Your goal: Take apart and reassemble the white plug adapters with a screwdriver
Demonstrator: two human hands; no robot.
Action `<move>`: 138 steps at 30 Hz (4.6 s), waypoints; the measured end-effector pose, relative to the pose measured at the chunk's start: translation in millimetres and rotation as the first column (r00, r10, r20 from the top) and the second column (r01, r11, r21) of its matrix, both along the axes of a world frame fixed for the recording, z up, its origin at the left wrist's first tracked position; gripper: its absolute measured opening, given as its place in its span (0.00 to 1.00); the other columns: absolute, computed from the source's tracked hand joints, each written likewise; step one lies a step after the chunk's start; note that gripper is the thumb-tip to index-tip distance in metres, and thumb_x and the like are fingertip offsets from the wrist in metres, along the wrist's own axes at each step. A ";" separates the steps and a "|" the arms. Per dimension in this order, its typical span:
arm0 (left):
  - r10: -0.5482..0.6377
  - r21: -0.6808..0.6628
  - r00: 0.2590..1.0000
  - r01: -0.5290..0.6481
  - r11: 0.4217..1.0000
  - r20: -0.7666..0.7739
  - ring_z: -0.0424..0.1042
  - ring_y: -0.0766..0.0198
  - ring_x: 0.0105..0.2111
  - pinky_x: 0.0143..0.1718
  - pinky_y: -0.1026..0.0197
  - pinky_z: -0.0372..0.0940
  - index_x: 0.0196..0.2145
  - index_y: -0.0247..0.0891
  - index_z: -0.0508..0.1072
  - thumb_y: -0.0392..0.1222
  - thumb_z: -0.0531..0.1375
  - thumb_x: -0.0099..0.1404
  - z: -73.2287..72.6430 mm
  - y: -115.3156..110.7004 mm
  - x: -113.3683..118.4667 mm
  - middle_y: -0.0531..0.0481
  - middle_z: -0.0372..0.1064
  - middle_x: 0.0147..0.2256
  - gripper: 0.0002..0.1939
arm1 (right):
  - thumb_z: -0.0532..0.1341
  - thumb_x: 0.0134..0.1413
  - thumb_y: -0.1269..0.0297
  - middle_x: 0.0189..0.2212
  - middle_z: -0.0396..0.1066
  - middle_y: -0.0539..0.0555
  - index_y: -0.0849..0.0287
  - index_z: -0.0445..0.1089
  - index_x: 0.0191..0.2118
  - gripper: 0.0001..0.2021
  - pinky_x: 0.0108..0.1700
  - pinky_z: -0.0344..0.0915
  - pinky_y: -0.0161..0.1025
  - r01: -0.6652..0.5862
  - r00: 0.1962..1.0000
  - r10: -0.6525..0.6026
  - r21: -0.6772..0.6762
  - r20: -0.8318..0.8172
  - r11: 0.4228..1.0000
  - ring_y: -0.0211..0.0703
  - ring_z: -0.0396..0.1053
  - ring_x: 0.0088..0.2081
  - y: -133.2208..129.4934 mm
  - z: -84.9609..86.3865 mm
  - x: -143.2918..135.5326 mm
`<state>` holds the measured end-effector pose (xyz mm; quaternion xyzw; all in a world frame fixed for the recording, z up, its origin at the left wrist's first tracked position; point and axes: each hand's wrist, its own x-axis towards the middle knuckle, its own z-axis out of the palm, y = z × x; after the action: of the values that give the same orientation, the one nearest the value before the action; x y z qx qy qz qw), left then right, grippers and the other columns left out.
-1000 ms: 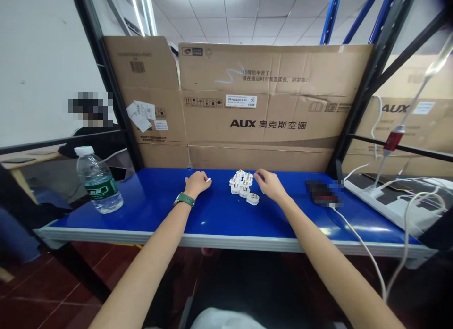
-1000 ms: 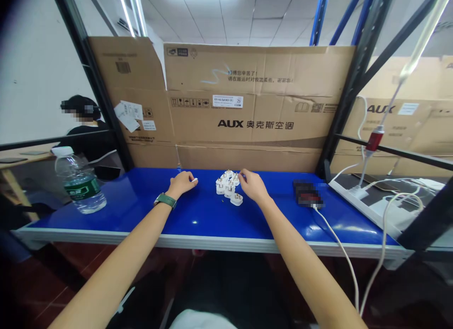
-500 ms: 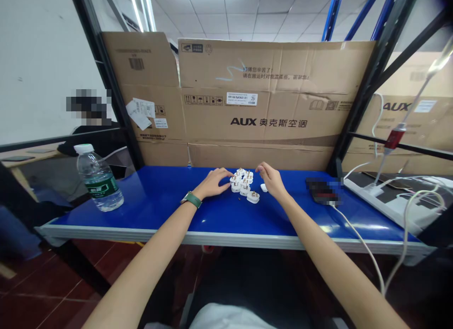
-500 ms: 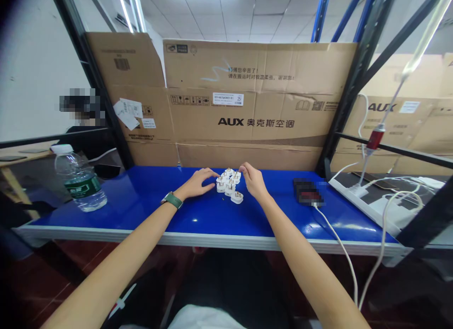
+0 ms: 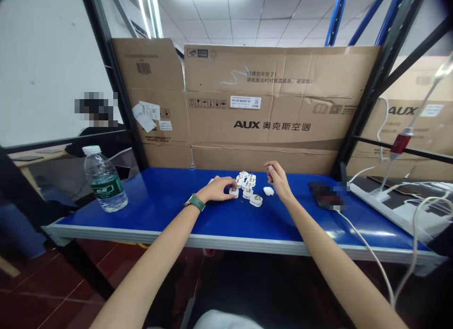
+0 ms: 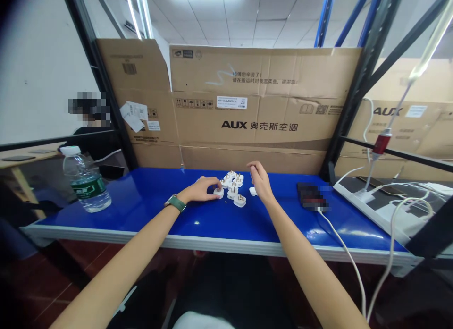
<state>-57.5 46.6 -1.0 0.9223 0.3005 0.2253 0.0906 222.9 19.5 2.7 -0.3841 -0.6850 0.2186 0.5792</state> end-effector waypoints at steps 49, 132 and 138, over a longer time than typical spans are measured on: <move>-0.037 -0.262 0.983 0.085 0.961 0.182 0.71 0.63 0.39 0.41 0.61 0.67 0.49 0.38 0.72 0.36 0.64 0.55 8.4 -3.9 -5.1 0.46 0.71 0.49 0.22 | 0.72 0.49 0.58 0.37 0.77 0.52 0.57 0.77 0.38 0.12 0.40 0.64 0.35 -0.444 0.658 0.445 -0.165 0.607 0.881 0.43 0.72 0.39 -21.7 -2.5 -22.0; -0.216 -0.336 0.976 0.216 0.917 0.036 0.73 0.59 0.37 0.40 0.61 0.64 0.49 0.42 0.80 0.50 0.73 0.53 -1.8 -13.0 50.2 0.49 0.78 0.39 0.25 | 0.61 0.58 0.43 0.30 0.70 0.53 0.55 0.70 0.41 0.19 0.41 0.71 0.46 -0.400 0.912 0.384 -0.111 -0.144 0.910 0.46 0.71 0.33 -6.0 -1.4 -21.8; -0.198 -0.304 0.980 0.184 0.935 -0.014 0.66 0.65 0.28 0.31 0.65 0.59 0.49 0.41 0.80 0.53 0.71 0.54 -0.5 -13.9 49.0 0.52 0.73 0.30 0.26 | 0.56 0.63 0.43 0.31 0.71 0.54 0.56 0.71 0.45 0.21 0.41 0.70 0.45 -0.436 0.898 0.430 -0.062 -0.099 0.898 0.47 0.73 0.35 -12.6 3.6 -24.3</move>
<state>-8.4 32.7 -1.5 0.9273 0.2423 0.1466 0.2448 198.6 6.9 6.3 -0.2363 -0.7191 0.3858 0.5275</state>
